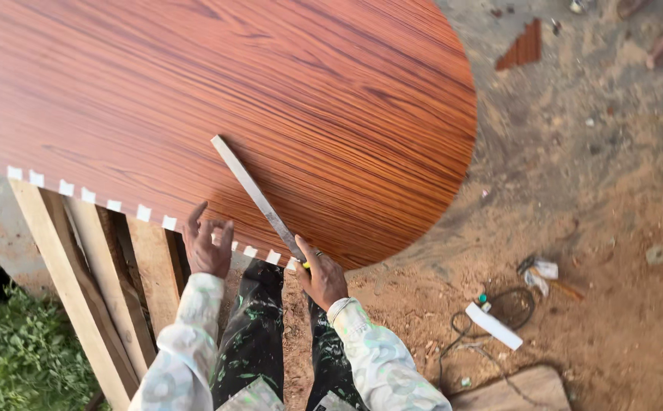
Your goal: The person applies masking tape along the curved edge of a wooden tabletop, then uses a metal file to smooth the edge. The person continues applying tape along the remaining edge of the tabletop.
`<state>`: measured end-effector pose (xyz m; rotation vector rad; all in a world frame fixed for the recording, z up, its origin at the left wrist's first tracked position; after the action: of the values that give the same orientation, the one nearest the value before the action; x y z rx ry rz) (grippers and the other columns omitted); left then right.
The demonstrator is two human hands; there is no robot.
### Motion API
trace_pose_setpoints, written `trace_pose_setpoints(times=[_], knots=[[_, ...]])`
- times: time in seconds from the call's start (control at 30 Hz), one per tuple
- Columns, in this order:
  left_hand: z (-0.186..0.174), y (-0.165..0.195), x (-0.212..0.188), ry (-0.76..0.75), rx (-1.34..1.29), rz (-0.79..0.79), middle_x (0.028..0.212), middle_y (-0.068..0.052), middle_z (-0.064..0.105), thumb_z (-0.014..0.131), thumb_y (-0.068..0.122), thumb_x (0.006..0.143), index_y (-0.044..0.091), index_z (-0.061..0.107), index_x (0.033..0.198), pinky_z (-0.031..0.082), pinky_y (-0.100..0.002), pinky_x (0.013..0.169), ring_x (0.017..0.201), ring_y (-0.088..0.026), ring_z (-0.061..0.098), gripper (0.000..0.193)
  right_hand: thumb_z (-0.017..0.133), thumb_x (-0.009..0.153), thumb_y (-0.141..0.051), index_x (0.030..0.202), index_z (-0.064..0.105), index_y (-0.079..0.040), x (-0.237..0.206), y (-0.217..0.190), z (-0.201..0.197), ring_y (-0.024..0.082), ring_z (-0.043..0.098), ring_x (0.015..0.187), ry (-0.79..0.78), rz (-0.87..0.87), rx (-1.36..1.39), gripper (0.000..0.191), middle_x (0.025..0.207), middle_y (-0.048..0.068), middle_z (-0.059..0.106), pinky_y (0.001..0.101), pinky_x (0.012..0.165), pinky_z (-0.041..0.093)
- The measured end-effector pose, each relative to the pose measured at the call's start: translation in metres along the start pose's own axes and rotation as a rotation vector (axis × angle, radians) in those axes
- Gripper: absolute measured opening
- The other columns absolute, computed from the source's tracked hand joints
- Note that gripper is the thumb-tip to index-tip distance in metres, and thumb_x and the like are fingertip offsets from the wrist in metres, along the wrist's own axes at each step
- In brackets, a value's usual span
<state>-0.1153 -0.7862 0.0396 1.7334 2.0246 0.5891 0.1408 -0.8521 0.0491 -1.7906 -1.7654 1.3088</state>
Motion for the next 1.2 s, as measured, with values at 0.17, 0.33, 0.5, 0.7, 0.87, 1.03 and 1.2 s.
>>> trace_pose_setpoints(times=[0.17,0.33,0.5,0.7,0.87,1.03,1.2], knots=[[-0.011,-0.045,0.073,0.044,-0.008,-0.07,0.148,-0.015,0.057,0.073,0.031,0.102,0.007,0.07,0.096,0.042,-0.049,0.113,0.131,-0.038,0.052,0.025,0.071,0.093,-0.018,0.15,0.052,-0.013,0.041,-0.015,-0.002,0.031,0.061,0.098,0.041,-0.213,-0.146,0.06,0.097,0.011,0.068,0.0471,0.09,0.049],[-0.04,-0.074,0.184,0.155,0.011,-0.037,0.156,-0.02,0.045,0.074,0.034,0.105,0.006,0.068,0.117,0.034,-0.055,0.12,0.144,-0.043,0.042,0.03,0.071,0.092,-0.025,0.133,0.062,-0.02,0.073,-0.048,-0.035,0.03,0.056,0.113,0.189,-0.293,-0.331,0.042,0.123,0.009,0.064,0.0475,0.099,0.044],[-0.064,-0.084,0.302,0.283,0.028,0.005,0.169,-0.026,0.024,0.075,0.035,0.109,0.005,0.056,0.146,0.023,-0.057,0.129,0.157,-0.047,0.022,0.051,0.068,0.096,-0.03,0.144,0.058,-0.01,0.177,-0.112,-0.046,0.035,0.045,0.142,0.241,-0.302,-0.314,0.052,0.154,0.014,0.049,0.049,0.117,0.036],[-0.053,-0.084,0.356,0.212,0.189,-0.186,0.172,-0.024,0.021,0.07,0.044,0.105,0.003,0.038,0.164,0.011,-0.056,0.13,0.16,-0.041,0.017,0.078,0.059,0.106,-0.039,0.161,0.035,-0.005,0.408,-0.228,0.01,0.032,0.029,0.159,0.236,-0.468,-0.384,0.068,0.169,0.015,0.031,0.05,0.128,0.029],[-0.054,-0.089,0.362,0.155,0.202,-0.231,0.172,-0.024,0.024,0.068,0.041,0.099,0.003,0.039,0.163,0.009,-0.057,0.131,0.162,-0.04,0.018,0.08,0.058,0.101,-0.047,0.162,0.026,-0.005,0.54,-0.303,0.053,0.028,0.021,0.162,0.237,-0.41,-0.49,0.08,0.172,0.011,0.022,0.0486,0.13,0.027],[-0.055,-0.09,0.367,0.135,0.231,-0.235,0.171,-0.024,0.025,0.067,0.045,0.096,0.004,0.04,0.162,0.011,-0.057,0.13,0.16,-0.039,0.019,0.082,0.054,0.101,-0.058,0.164,0.02,-0.005,0.575,-0.317,0.039,0.027,0.017,0.162,0.201,-0.425,-0.584,0.089,0.173,0.01,0.017,0.0483,0.132,0.025],[-0.053,-0.093,0.364,0.124,0.213,-0.225,0.171,-0.025,0.025,0.065,0.047,0.099,0.003,0.04,0.162,0.011,-0.059,0.13,0.16,-0.041,0.02,0.081,0.054,0.1,-0.065,0.165,0.016,-0.006,0.561,-0.28,-0.015,0.029,0.015,0.162,0.166,-0.427,-0.626,0.096,0.174,0.011,0.015,0.0499,0.131,0.023]])
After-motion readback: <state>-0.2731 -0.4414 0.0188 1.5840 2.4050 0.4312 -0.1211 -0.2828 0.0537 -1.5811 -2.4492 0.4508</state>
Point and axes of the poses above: each hand's wrist, its own x-axis towards the middle knuckle, its own z-axis out of the palm, y = z × x, the point moved 6 cm from there along x, towards the middle knuckle
